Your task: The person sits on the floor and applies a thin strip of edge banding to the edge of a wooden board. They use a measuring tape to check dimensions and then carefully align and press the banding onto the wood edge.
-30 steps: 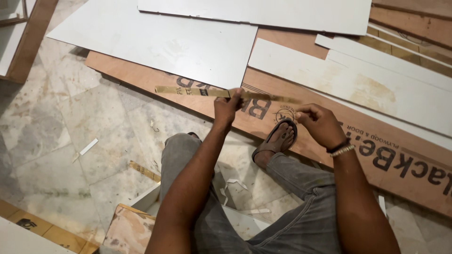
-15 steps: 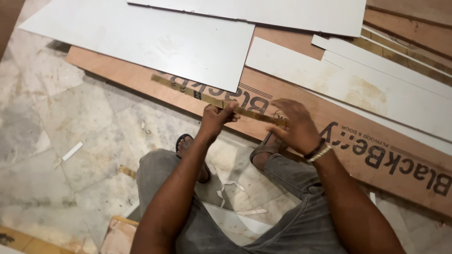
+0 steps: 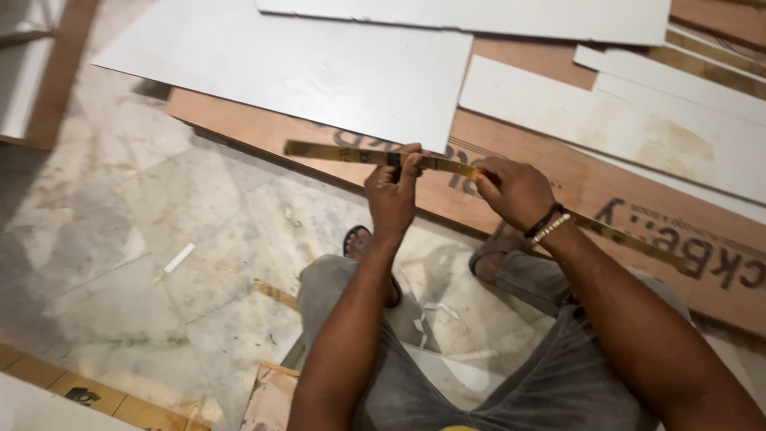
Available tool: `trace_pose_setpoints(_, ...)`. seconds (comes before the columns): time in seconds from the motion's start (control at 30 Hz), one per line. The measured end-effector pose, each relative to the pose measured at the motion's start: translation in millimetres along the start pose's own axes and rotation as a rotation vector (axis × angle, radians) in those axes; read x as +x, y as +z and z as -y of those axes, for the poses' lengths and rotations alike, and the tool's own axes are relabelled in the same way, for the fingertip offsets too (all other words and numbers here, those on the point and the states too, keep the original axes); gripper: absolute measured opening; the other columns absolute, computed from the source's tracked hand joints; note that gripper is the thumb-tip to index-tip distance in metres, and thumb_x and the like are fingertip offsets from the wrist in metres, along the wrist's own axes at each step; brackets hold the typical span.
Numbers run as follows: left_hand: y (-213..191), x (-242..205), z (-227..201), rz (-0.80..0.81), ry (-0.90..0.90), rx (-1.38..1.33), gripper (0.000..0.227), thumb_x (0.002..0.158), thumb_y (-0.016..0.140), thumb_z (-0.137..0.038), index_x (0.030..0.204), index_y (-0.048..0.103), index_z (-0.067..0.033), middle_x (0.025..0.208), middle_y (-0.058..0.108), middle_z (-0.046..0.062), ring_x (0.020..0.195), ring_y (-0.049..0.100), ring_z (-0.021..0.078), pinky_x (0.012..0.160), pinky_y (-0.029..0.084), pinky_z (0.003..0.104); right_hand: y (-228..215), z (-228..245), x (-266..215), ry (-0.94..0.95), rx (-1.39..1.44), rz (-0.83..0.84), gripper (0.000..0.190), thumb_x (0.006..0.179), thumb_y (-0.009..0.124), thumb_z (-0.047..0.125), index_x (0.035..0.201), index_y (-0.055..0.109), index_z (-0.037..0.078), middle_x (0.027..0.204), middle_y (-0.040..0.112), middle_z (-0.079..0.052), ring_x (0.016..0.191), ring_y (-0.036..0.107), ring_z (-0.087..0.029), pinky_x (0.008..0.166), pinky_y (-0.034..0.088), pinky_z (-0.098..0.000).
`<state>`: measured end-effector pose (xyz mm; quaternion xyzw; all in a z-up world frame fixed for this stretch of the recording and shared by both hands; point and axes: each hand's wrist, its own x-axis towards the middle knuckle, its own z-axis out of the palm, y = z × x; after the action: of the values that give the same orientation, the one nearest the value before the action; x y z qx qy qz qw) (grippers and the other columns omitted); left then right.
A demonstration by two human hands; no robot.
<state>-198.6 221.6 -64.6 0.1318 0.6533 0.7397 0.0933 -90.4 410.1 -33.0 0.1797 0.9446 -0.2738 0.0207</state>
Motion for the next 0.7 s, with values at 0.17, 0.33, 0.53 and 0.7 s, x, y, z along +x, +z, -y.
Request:
trace_pose_setpoints(0.17, -5, 0, 11, -0.052, 0.049, 0.250, 0.023, 0.102, 0.071, -0.021, 0.106, 0.079, 0.0003, 0.077, 0.074, 0.007, 0.068, 0.065, 0.0110, 0.063, 0.051, 0.027, 11, 5, -8, -0.108, 0.036, -0.102, 0.036, 0.087, 0.075, 0.033, 0.117, 0.072, 0.014, 0.091, 0.074, -0.007, 0.075, 0.071, -0.025, 0.066, 0.058, -0.0398)
trace_pose_setpoints(0.33, 14, -22, 12, -0.030, 0.121, 0.202, 0.027, 0.099, 0.069, -0.025, 0.111, 0.076, -0.0011, 0.080, 0.076, 0.006, 0.073, 0.074, 0.0115, 0.063, 0.056, 0.026, 12, 2, -13, -0.238, -0.023, -0.116, 0.041, 0.087, 0.076, 0.031, 0.124, 0.068, 0.016, 0.106, 0.072, -0.006, 0.083, 0.071, -0.025, 0.072, 0.058, -0.0404)
trace_pose_setpoints(0.53, 25, -42, 14, 0.014, 0.082, 0.126, 0.029, 0.097, 0.071, -0.018, 0.121, 0.072, -0.0018, 0.086, 0.077, 0.008, 0.081, 0.076, 0.0129, 0.073, 0.059, 0.028, -6, -9, -16, -0.137, -0.027, 0.020, 0.037, 0.089, 0.071, 0.031, 0.124, 0.070, 0.020, 0.104, 0.073, -0.004, 0.087, 0.072, -0.023, 0.078, 0.058, -0.0391)
trace_pose_setpoints(0.7, 31, -45, 0, 0.101, 0.148, 0.136, 0.039, 0.093, 0.072, -0.013, 0.129, 0.065, -0.0018, 0.102, 0.077, 0.008, 0.089, 0.073, 0.0129, 0.080, 0.059, 0.029, -8, -16, -14, -0.121, 0.029, 0.139, 0.039, 0.090, 0.071, 0.030, 0.126, 0.067, 0.016, 0.109, 0.074, -0.006, 0.095, 0.072, -0.024, 0.085, 0.058, -0.0389)
